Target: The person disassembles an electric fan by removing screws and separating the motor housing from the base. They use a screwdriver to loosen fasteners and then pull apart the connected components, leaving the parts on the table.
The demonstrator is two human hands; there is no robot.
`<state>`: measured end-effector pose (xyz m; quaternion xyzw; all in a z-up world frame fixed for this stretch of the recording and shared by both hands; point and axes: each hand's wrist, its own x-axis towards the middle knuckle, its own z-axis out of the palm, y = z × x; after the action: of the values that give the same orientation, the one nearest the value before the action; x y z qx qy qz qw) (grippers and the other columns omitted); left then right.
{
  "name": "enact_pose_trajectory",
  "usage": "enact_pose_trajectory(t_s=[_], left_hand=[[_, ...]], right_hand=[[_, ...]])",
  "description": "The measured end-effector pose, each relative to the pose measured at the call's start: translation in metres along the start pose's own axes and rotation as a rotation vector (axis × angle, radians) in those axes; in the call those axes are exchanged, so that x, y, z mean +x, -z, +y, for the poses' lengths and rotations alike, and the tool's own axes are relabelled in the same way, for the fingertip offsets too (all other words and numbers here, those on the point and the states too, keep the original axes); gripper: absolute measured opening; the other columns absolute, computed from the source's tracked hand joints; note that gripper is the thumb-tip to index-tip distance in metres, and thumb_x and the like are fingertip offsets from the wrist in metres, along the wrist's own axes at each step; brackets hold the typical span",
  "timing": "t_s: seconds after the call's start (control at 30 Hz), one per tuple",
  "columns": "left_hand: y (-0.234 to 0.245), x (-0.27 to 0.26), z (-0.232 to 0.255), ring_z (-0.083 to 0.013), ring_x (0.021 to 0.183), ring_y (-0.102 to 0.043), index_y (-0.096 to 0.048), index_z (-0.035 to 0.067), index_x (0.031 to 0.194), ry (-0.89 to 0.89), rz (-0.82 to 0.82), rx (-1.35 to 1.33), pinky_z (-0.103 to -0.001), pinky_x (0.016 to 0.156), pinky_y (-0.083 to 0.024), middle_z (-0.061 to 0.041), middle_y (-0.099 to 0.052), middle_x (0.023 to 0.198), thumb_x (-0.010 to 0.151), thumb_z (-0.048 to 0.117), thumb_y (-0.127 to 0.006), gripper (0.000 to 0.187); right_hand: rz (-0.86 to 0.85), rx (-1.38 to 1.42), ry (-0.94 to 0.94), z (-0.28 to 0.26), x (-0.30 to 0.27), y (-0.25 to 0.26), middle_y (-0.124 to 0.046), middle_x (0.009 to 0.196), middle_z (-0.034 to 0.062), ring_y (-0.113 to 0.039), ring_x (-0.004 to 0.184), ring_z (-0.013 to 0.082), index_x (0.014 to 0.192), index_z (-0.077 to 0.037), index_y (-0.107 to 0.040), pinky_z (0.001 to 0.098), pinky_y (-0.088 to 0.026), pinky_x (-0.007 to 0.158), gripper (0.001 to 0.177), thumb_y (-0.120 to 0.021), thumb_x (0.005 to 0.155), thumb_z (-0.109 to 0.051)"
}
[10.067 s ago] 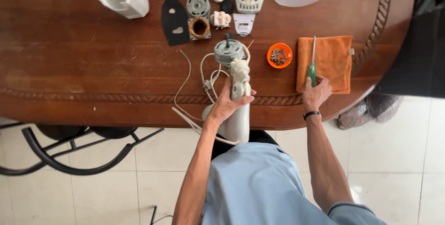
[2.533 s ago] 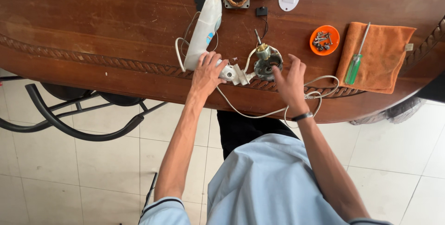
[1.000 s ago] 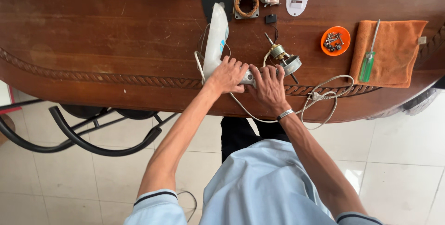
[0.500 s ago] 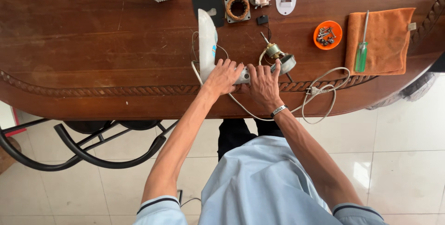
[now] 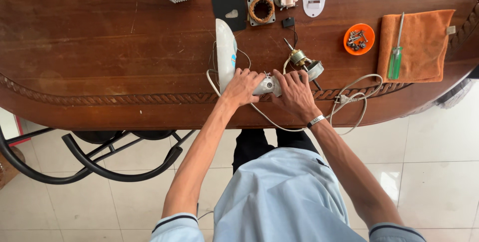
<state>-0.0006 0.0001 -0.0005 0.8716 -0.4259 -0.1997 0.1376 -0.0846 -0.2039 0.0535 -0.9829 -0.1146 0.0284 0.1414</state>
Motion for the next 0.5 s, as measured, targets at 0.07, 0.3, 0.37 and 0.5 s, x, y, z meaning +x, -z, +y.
enact_pose_trajectory(t_s=[0.07, 0.3, 0.37, 0.5], left_hand=[[-0.001, 0.001, 0.000, -0.0276, 0.099, -0.063, -0.060, 0.009, 0.134, 0.031, -0.021, -0.036, -0.045, 0.087, -0.044, -0.011, -0.071, 0.113, 0.061, 0.036, -0.095, 0.085], [-0.007, 0.001, 0.000, -0.0272, 0.106, -0.061, -0.063, 0.015, 0.133, 0.085, -0.001, -0.088, -0.047, 0.093, -0.041, -0.007, -0.072, 0.116, 0.062, 0.033, -0.094, 0.080], [-0.009, 0.001, 0.001, -0.0268, 0.107, -0.061, -0.064, 0.015, 0.133, 0.106, 0.021, -0.133, -0.047, 0.096, -0.040, -0.005, -0.072, 0.115, 0.061, 0.031, -0.094, 0.079], [-0.006, 0.004, 0.004, -0.0266, 0.107, -0.059, -0.063, 0.015, 0.133, 0.157, -0.005, -0.164, -0.047, 0.096, -0.039, -0.006, -0.071, 0.117, 0.061, 0.031, -0.095, 0.081]], right_hand=[[0.008, 0.039, -0.002, 0.001, 0.000, 0.000, -0.062, 0.105, 0.0084, -0.056, 0.105, 0.0261, 0.143, -0.006, -0.049, 0.0469, -0.034, 0.107, 0.073, -0.076, 0.087, -0.045], [-0.002, -0.023, -0.114, -0.004, -0.002, -0.023, -0.063, 0.103, 0.0088, -0.056, 0.099, 0.0241, 0.139, -0.006, -0.052, 0.0451, -0.035, 0.101, 0.069, -0.076, 0.086, -0.043], [0.071, -0.039, -0.114, -0.004, -0.004, -0.029, -0.063, 0.104, 0.0091, -0.057, 0.100, 0.0236, 0.137, -0.005, -0.052, 0.0454, -0.034, 0.102, 0.069, -0.077, 0.086, -0.043], [0.089, -0.020, -0.155, -0.005, -0.002, -0.037, -0.062, 0.102, 0.0085, -0.056, 0.099, 0.0239, 0.136, -0.004, -0.052, 0.0469, -0.033, 0.104, 0.071, -0.077, 0.083, -0.044]])
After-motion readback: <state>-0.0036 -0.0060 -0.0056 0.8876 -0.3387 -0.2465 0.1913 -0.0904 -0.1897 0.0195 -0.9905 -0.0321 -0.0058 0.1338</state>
